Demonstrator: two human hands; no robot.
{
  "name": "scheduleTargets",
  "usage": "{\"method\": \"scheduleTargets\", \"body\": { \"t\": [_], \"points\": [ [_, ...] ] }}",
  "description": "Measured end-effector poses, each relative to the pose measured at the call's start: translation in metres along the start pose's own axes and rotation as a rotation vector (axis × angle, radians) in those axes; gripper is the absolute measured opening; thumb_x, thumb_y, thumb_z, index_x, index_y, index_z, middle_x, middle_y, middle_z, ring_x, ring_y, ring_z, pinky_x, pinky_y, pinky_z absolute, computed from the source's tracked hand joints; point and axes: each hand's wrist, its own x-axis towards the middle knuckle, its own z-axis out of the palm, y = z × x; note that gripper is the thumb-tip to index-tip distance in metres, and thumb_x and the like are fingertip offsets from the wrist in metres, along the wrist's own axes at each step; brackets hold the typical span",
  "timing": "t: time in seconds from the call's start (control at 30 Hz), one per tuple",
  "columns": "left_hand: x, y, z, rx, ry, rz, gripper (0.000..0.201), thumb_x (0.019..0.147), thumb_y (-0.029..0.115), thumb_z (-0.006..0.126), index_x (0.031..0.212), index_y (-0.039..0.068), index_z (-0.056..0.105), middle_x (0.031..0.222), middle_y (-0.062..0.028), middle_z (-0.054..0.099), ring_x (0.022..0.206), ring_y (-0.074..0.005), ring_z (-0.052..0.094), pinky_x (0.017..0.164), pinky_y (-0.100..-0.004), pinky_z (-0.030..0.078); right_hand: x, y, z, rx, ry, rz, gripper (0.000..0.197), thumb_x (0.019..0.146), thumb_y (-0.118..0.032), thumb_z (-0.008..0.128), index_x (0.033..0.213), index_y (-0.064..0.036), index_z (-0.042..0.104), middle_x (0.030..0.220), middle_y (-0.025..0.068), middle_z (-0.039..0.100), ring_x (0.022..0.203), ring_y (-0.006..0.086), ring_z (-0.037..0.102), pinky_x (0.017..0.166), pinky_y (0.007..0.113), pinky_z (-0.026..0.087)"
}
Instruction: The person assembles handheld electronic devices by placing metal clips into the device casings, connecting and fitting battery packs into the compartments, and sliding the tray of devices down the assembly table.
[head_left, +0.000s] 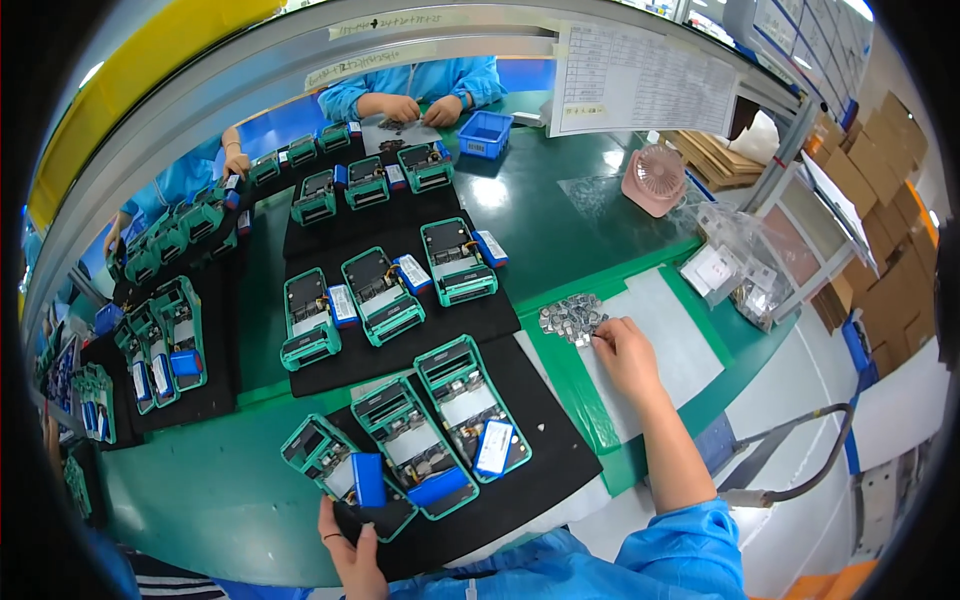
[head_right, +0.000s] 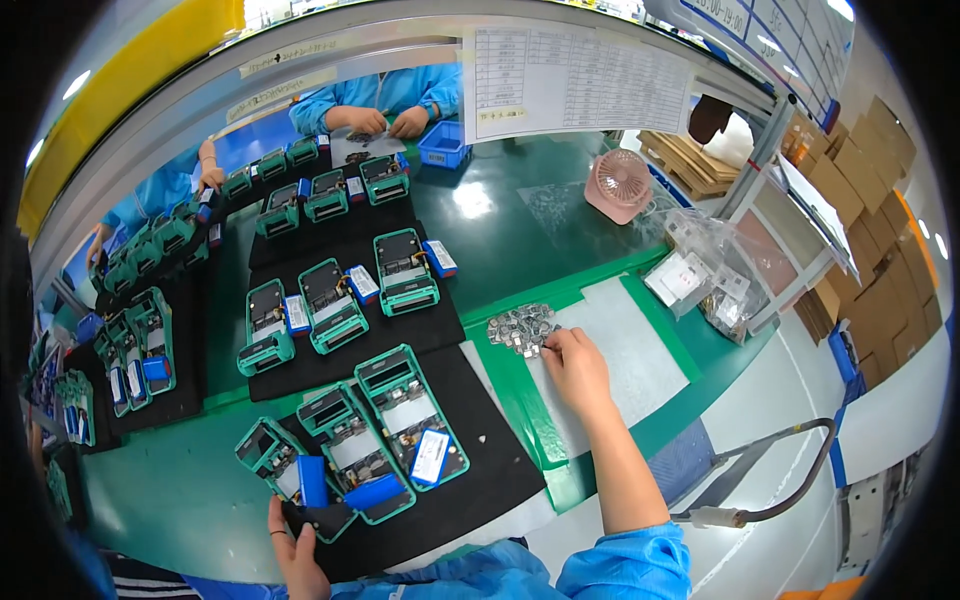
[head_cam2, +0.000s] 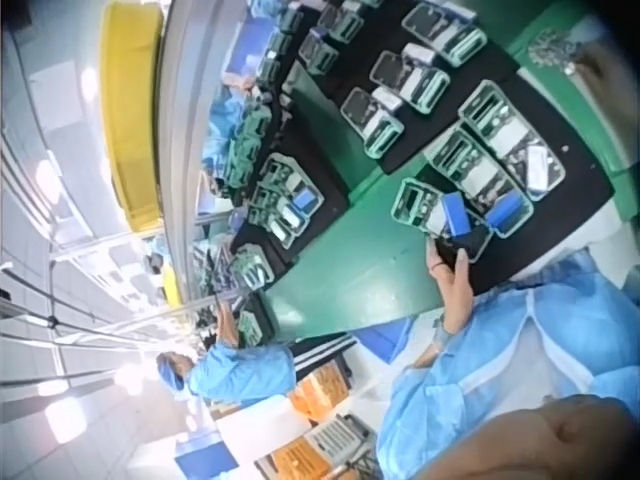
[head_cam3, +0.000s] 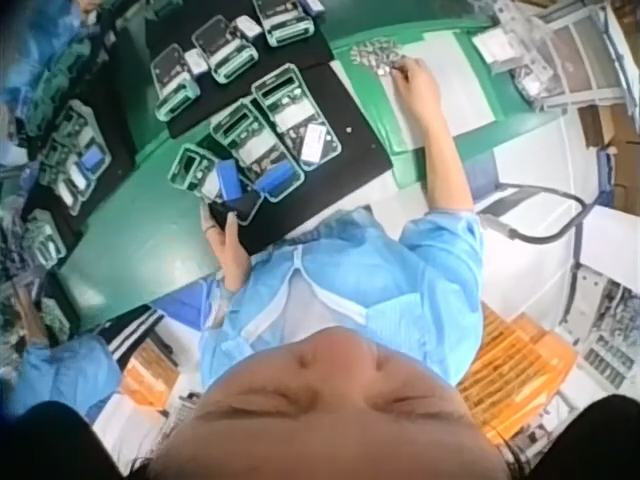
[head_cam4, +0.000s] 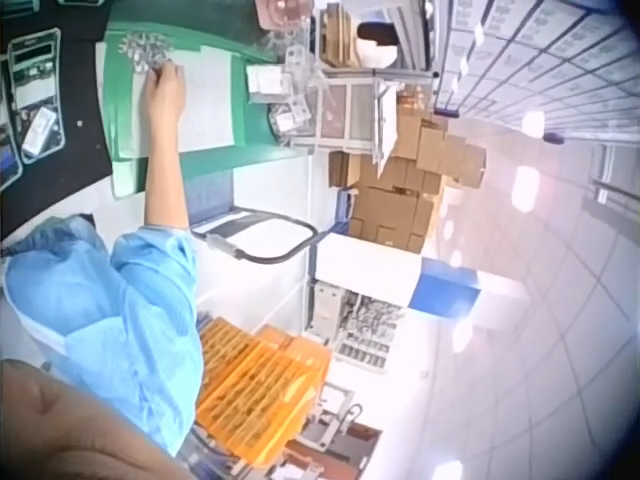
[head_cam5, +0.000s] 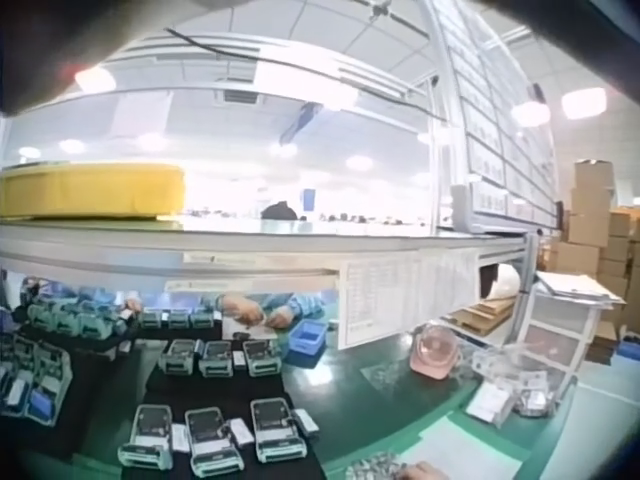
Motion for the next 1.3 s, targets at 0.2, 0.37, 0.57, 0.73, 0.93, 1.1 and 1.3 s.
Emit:
{"method": "scheduleTargets", "body": {
  "t": [0.2, 0.37, 0.57, 0.73, 0.93, 1.1, 1.3],
  "points": [
    [0.017, -0.008, -0.003, -0.365, -0.031, -0.156, 0.063, 0.100, 0.010, 0.058, 0.154, -0.005, 0.029, 0.159, -0.0188, 0.033, 0.148, -0.0266, 0.028, 0.122, -0.0369, 0.016, -0.001, -0.004, -0.008, -0.139, -0.094, 0.075, 0.012, 0.087, -0.014, 0.070, 0.086, -0.0033, 0.066, 0.083, 0.0131, 0.062, 0.082, 0.0331, 0.063, 0.069, 0.043, 0.050],
    [0.041, -0.008, -0.011, 0.300, 0.082, 0.239, 0.072, 0.083, 0.005, 0.067, 0.149, 0.003, 0.037, 0.150, -0.0193, 0.034, 0.137, -0.0331, 0.036, 0.115, -0.0431, 0.029, -0.007, 0.005, -0.012, 0.037, -0.129, -0.241, 0.012, 0.088, -0.015, 0.068, 0.094, -0.0049, 0.071, 0.087, 0.0137, 0.065, 0.084, 0.0338, 0.064, 0.073, 0.044, 0.053],
    [0.054, -0.008, 0.011, 0.521, 0.076, 0.382, 0.083, 0.078, 0.017, 0.077, 0.150, 0.005, 0.036, 0.154, -0.0247, 0.020, 0.142, -0.0404, 0.029, 0.117, -0.0468, 0.026, 0.007, -0.011, -0.017, -0.312, -0.207, -0.384, 0.005, 0.082, -0.009, 0.067, 0.079, -0.0051, 0.065, 0.082, 0.0140, 0.066, 0.081, 0.0352, 0.066, 0.071, 0.047, 0.055],
    [0.069, -0.001, 0.022, 0.601, -0.199, 0.490, 0.076, 0.072, 0.028, 0.087, 0.139, 0.008, 0.055, 0.158, -0.0309, 0.012, 0.143, -0.0499, 0.027, 0.114, -0.0514, 0.032, 0.020, -0.004, -0.016, -0.486, -0.301, -0.442, 0.008, 0.083, -0.006, 0.062, 0.075, -0.0031, 0.062, 0.075, 0.0165, 0.066, 0.072, 0.0371, 0.067, 0.066, 0.048, 0.056],
    [0.069, 0.006, 0.016, 0.795, -0.177, 0.660, 0.070, 0.071, 0.031, 0.086, 0.132, 0.008, 0.060, 0.123, -0.0143, 0.057, 0.116, -0.0339, 0.053, 0.103, -0.0475, 0.037, 0.027, -0.019, -0.014, -0.684, -0.405, -0.450, 0.013, 0.085, -0.006, 0.059, 0.073, -0.0016, 0.060, 0.076, 0.0179, 0.068, 0.072, 0.0371, 0.068, 0.066, 0.047, 0.056],
    [0.072, -0.004, 0.010, 0.379, -0.196, 0.528, 0.052, 0.087, 0.019, 0.073, 0.133, 0.002, 0.057, 0.120, -0.0171, 0.062, 0.100, -0.0303, 0.061, 0.102, -0.0451, 0.043, 0.014, -0.101, -0.033, -0.184, -0.314, -0.298, 0.005, 0.084, -0.005, 0.068, 0.083, -0.0005, 0.070, 0.082, 0.0157, 0.072, 0.075, 0.0323, 0.070, 0.067, 0.041, 0.055],
    [0.106, -0.017, -0.031, -0.168, 0.046, 0.290, 0.047, 0.099, 0.006, 0.048, 0.145, -0.001, 0.042, 0.142, -0.0165, 0.053, 0.134, -0.0269, 0.048, 0.114, -0.0391, 0.034, -0.023, -0.186, 0.003, 0.119, -0.446, -0.723, 0.013, 0.077, -0.002, 0.076, 0.088, -0.0050, 0.071, 0.086, 0.0096, 0.073, 0.076, 0.0271, 0.071, 0.066, 0.036, 0.058]
  ]
}}
